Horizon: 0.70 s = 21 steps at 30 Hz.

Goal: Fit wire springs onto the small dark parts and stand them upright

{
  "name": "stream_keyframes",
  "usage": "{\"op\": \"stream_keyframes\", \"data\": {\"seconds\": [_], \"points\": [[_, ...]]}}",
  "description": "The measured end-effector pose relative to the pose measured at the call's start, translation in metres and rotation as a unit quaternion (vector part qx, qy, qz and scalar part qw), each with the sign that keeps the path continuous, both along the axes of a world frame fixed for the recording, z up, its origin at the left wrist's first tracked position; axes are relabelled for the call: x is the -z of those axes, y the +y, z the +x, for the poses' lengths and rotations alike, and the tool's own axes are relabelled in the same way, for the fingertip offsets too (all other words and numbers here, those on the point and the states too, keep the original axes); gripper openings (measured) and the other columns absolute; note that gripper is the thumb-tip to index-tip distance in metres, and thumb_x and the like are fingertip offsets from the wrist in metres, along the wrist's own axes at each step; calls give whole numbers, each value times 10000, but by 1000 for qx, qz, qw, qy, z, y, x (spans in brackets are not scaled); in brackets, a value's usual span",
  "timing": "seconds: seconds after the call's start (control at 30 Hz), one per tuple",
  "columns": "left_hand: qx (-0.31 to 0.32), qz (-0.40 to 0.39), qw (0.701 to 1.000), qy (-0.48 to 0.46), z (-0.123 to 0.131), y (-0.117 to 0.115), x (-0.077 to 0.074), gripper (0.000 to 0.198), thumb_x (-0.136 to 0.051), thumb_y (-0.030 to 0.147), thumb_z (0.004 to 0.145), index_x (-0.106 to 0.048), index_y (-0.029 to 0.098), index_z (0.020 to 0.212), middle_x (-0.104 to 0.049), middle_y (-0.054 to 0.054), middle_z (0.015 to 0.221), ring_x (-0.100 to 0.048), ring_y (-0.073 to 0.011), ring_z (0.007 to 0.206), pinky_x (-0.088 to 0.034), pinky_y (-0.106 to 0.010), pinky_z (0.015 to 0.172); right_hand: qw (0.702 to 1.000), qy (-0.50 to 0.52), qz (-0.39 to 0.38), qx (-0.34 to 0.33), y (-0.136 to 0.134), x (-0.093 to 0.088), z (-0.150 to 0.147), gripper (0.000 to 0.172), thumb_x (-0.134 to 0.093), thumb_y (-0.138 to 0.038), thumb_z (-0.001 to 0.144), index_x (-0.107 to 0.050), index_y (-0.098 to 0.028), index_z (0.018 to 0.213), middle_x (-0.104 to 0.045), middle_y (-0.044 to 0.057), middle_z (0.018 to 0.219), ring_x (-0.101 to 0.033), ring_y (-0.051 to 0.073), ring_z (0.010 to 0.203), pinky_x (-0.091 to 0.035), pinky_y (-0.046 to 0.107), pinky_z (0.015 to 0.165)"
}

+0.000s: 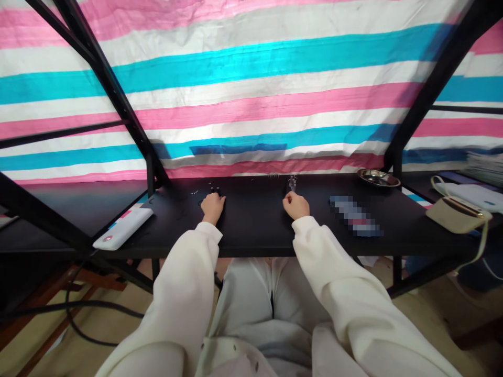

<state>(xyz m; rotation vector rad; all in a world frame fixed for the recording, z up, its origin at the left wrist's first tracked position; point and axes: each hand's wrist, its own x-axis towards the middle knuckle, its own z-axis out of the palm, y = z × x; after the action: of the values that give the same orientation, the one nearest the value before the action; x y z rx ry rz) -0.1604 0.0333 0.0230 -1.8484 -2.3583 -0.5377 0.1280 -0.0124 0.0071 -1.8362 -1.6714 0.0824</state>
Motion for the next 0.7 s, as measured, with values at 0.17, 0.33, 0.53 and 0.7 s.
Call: {"op": "stream_keyframes", "data": {"seconds": [0.17, 0.33, 0.53, 0.7], "points": [[223, -12, 972, 75, 30, -11, -1, 377, -388, 426, 854, -654, 165, 796, -655, -114, 825, -607, -221, 827, -412, -280, 705, 993, 1, -48, 111, 12, 8, 13, 237, -493, -225, 741, -599, -148, 939, -619, 130, 986, -548, 260, 943, -388, 336, 750], [389, 9, 918, 79, 91, -24, 1, 336, -374, 367, 871, -599, 199, 1055, -650, -85, 968, -603, -196, 866, -417, -266, 732, 988, 13, -67, 136, 23, 13, 15, 309, -526, -322, 761, -577, -138, 1005, -574, 145, 1067, -504, 280, 1019, -360, 382, 832], [385, 7, 921, 55, 160, -20, 1, 581, -427, 275, 843, -247, 212, 1392, -583, -105, 1131, -581, -208, 961, -427, -284, 780, 988, 4, -70, 138, 29, 11, 13, 345, -524, -360, 777, -542, -136, 1039, -558, 143, 1103, -483, 285, 1054, -341, 400, 850], [336, -21, 940, 59, 189, -3, 4, 560, -398, 233, 854, -241, 230, 1391, -586, -122, 1061, -608, -224, 889, -436, -319, 738, 988, -7, -76, 134, 30, 12, 12, 329, -514, -369, 791, -529, -140, 1027, -553, 146, 1100, -479, 282, 1052, -336, 397, 842]]}}
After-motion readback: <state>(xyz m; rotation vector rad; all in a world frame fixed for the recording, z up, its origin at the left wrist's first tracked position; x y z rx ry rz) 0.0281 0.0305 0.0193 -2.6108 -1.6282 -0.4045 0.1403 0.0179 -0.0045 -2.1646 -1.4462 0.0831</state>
